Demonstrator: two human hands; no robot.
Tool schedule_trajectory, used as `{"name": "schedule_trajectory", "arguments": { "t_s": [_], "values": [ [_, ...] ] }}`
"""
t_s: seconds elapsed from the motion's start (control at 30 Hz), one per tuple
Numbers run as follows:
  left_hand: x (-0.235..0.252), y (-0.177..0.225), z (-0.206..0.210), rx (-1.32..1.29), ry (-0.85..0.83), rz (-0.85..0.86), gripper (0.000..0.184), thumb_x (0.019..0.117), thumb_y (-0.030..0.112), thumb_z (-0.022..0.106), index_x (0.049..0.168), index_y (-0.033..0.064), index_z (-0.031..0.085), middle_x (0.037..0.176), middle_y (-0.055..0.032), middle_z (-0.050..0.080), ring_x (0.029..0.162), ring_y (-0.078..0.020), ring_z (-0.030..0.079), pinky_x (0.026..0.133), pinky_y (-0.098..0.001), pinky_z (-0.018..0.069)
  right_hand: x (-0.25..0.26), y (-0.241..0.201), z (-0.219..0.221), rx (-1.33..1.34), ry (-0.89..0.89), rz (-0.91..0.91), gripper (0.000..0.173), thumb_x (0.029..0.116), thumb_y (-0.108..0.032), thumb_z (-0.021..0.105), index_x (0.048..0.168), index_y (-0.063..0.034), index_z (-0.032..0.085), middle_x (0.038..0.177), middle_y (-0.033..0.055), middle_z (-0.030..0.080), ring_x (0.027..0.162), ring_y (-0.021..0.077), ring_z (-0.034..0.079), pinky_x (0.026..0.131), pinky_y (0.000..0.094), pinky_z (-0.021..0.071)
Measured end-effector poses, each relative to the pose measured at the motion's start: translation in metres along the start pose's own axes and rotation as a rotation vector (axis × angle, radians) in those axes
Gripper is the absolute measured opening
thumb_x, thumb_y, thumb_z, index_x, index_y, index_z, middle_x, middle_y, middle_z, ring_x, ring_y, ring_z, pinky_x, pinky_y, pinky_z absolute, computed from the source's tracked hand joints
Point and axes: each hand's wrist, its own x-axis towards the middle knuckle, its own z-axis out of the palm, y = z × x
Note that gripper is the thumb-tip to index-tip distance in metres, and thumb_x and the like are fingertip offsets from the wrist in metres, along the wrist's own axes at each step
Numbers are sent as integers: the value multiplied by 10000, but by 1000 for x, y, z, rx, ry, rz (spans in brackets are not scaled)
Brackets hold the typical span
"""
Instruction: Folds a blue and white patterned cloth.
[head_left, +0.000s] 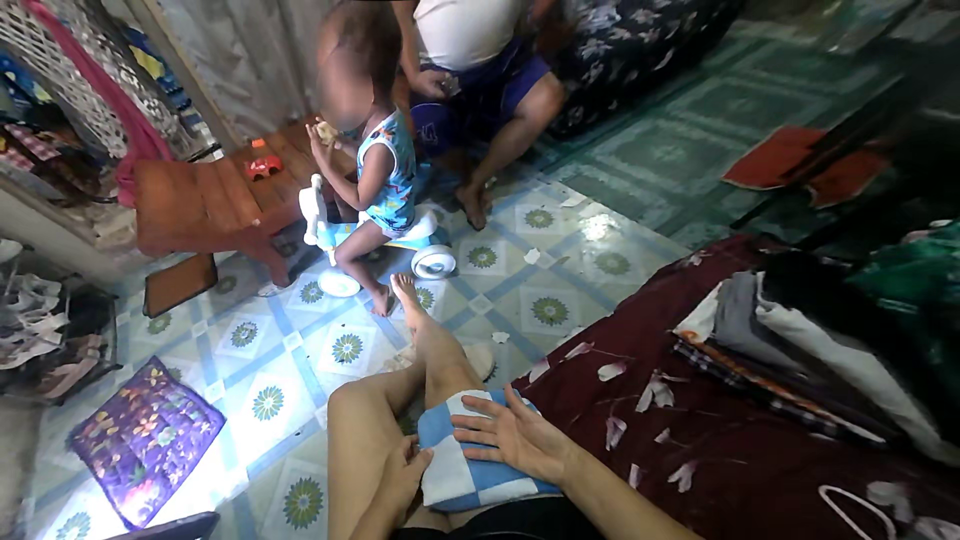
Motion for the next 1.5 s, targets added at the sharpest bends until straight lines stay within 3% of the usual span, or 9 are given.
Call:
{"name": "schedule_trajectory", "arguments": {
  "t_s": [0.43,0.53,0.6,0.7,0.87,1.07,1.17,1.33,1.5],
  "values": [
    [-1,-3,0,-54,5,11,386,1047,137,546,1368,-70,499,1147,-184,655,973,-191,674,885,-361,565,0,0,-4,3,-42,-11,673,1088,-522,72,1470,-79,404,1381,168,612,1274,352,606,1056,518,499],
    [-1,-3,-1,-56,3,11,387,1045,127,543,1373,-73,495,1156,-187,650,982,-193,670,889,-363,562,1,3,-7,7,-49,-40,460,1097,-357,378,1446,-68,460,1343,167,644,1248,349,627,1046,521,513],
    [-1,-3,-1,-49,2,15,379,1048,127,538,1367,-73,500,1161,-187,647,984,-190,667,891,-359,560,1,4,-5,-19,-27,-64,569,932,-234,699,1423,-56,474,1304,168,666,1216,337,648,1027,498,535],
    [-2,-2,-1,-34,3,11,389,1049,136,532,1375,-72,498,1193,-199,647,1013,-207,670,914,-379,558,1,5,-4,-80,-13,-94,757,735,-78,844,1385,-30,461,1280,173,670,1174,293,672,1014,406,551],
    [-1,-3,0,-32,5,8,378,1052,133,525,1369,-72,505,1194,-195,645,1014,-201,667,910,-371,557,-1,3,-3,-136,19,-84,636,744,48,754,1304,-69,475,1278,144,681,1136,248,693,951,347,572],
    [-1,-2,-1,-30,3,15,354,1053,125,521,1348,-71,521,1167,-187,650,985,-194,666,890,-365,559,-1,1,-3,-62,57,-85,542,814,-5,700,1311,-44,487,1276,159,674,1177,309,671,978,463,569],
    [-2,-1,-1,-18,6,4,364,1054,127,521,1360,-70,516,1187,-192,643,991,-193,663,892,-362,555,-1,-1,3,-76,106,-74,474,859,59,579,1312,-37,478,1260,155,680,1145,305,686,957,465,577],
    [-3,1,-1,8,8,12,359,1056,118,518,1357,-77,517,1202,-198,636,1012,-195,655,908,-358,545,-2,-2,5,-84,105,-77,483,849,83,561,1310,-34,476,1238,155,688,1102,309,704,933,465,590],
    [-4,1,-1,-1,10,18,351,1055,114,517,1349,-78,522,1173,-187,647,983,-180,659,890,-346,549,0,-2,3,-56,101,-64,376,1003,10,400,1369,-42,466,1249,148,687,1084,306,710,946,468,581]
  ]
}}
